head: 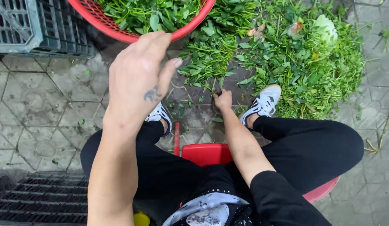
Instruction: Trimming and sorting green leafy vegetables using a knife and placing them in a basket
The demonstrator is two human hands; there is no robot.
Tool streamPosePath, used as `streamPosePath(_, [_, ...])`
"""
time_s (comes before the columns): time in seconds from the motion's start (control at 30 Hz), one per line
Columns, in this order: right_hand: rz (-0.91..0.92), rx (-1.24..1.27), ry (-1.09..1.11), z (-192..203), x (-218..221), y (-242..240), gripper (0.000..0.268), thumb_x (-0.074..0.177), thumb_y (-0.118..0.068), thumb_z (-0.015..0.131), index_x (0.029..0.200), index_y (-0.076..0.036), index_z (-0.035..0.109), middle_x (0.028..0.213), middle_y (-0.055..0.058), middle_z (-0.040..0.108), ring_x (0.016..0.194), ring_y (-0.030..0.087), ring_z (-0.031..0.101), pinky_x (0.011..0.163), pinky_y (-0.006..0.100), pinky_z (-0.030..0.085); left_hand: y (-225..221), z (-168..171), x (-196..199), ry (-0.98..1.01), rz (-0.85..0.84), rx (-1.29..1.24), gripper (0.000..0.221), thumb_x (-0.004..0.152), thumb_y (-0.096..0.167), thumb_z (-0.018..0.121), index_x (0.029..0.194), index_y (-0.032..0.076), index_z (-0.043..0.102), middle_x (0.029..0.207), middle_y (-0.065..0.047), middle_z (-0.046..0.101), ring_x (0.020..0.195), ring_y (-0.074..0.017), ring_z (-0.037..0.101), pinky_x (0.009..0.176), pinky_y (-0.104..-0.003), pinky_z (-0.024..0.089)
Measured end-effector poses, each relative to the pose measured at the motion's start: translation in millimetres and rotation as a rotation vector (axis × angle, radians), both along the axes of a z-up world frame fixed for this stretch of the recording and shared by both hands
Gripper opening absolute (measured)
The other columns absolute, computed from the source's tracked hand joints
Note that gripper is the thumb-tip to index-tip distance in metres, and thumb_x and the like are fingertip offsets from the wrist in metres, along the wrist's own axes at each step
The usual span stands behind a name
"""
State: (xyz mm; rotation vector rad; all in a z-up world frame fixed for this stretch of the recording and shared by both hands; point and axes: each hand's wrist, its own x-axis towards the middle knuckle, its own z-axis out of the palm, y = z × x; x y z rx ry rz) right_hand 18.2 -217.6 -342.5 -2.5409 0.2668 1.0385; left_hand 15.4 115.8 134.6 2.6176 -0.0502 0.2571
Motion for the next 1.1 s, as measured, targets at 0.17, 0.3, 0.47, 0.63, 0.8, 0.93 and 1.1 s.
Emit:
streamPosePath(0.17, [-0.084, 0.295, -0.087, 62, 3, -12, 0.014, 0.096, -0.029, 0.067, 0.098, -0.016, 0.063, 0.098, 0.004, 0.067, 0.090, 0.025, 0.062, 0.081, 0.043, 0.047, -17, 0, 13, 0.011, -0.056, 0.003, 0.039, 0.100, 0.024, 0.072, 0.131, 0.001, 0.063, 0.129, -0.016, 0.068, 0.105, -0.0390, 0.067, 0.086, -0.050, 0.053])
streamPosePath(0.3, [-0.207, 0.512, -0.066, 92, 4, -21, 0.013, 0.096, -0.031, 0.072, 0.103, -0.021, 0.070, 0.079, -0.006, 0.053, 0.073, 0.010, 0.046, 0.072, 0.031, 0.040, -31, -15, 22, 0.003, -0.091, 0.037, 0.040, 0.096, 0.023, 0.076, 0.128, 0.002, 0.065, 0.115, -0.014, 0.072, 0.092, -0.0392, 0.069, 0.075, -0.054, 0.055])
streamPosePath(0.47, [-0.343, 0.826, -0.112, 133, 14, -31, 0.015, 0.096, -0.022, 0.074, 0.107, -0.014, 0.069, 0.087, -0.006, 0.064, 0.074, 0.005, 0.055, 0.064, 0.021, 0.048, -62, -83, 40, 0.054, -0.164, 0.119, 0.019, 0.089, 0.026, 0.079, 0.105, 0.015, 0.074, 0.095, -0.007, 0.073, 0.085, -0.0349, 0.073, 0.073, -0.052, 0.060])
streamPosePath(0.63, [-0.414, 0.986, -0.131, 231, 25, -24, 0.015, 0.097, -0.017, 0.076, 0.107, -0.009, 0.070, 0.085, -0.002, 0.064, 0.063, 0.007, 0.053, 0.047, 0.018, 0.044, -83, -128, 43, 0.260, -0.212, 0.282, 0.039, 0.078, 0.047, 0.082, 0.105, 0.019, 0.075, 0.095, -0.008, 0.071, 0.091, -0.0360, 0.074, 0.077, -0.052, 0.058])
streamPosePath(0.8, [-0.505, 1.204, -0.179, 268, 31, -27, 0.018, 0.094, -0.013, 0.077, 0.109, -0.007, 0.068, 0.066, -0.002, 0.050, 0.043, 0.002, 0.039, 0.039, 0.016, 0.034, -88, -104, 21, 0.493, -0.137, -0.211, 0.025, 0.094, 0.034, 0.068, 0.108, 0.015, 0.076, 0.103, -0.016, 0.077, 0.105, -0.0432, 0.071, 0.087, -0.059, 0.057])
streamPosePath(0.93, [-0.783, 1.133, -0.363, 288, 48, -33, 0.013, 0.100, -0.027, 0.069, 0.095, -0.018, 0.062, 0.064, -0.007, 0.052, 0.044, -0.002, 0.041, 0.039, 0.016, 0.031, -70, -58, -7, 0.411, -0.090, -0.138, 0.052, 0.093, 0.035, 0.071, 0.134, 0.003, 0.065, 0.114, -0.026, 0.073, 0.110, -0.0475, 0.069, 0.094, -0.062, 0.053])
streamPosePath(1.1, [-1.398, 1.128, -0.341, 171, 65, -81, 0.019, 0.095, -0.025, 0.071, 0.087, -0.012, 0.060, 0.067, -0.010, 0.038, 0.051, 0.003, 0.031, 0.041, 0.016, 0.026, -39, -21, -43, 0.288, -0.084, 0.011, 0.051, 0.096, 0.035, 0.067, 0.138, 0.007, 0.062, 0.116, -0.020, 0.071, 0.106, -0.0438, 0.069, 0.088, -0.057, 0.055])
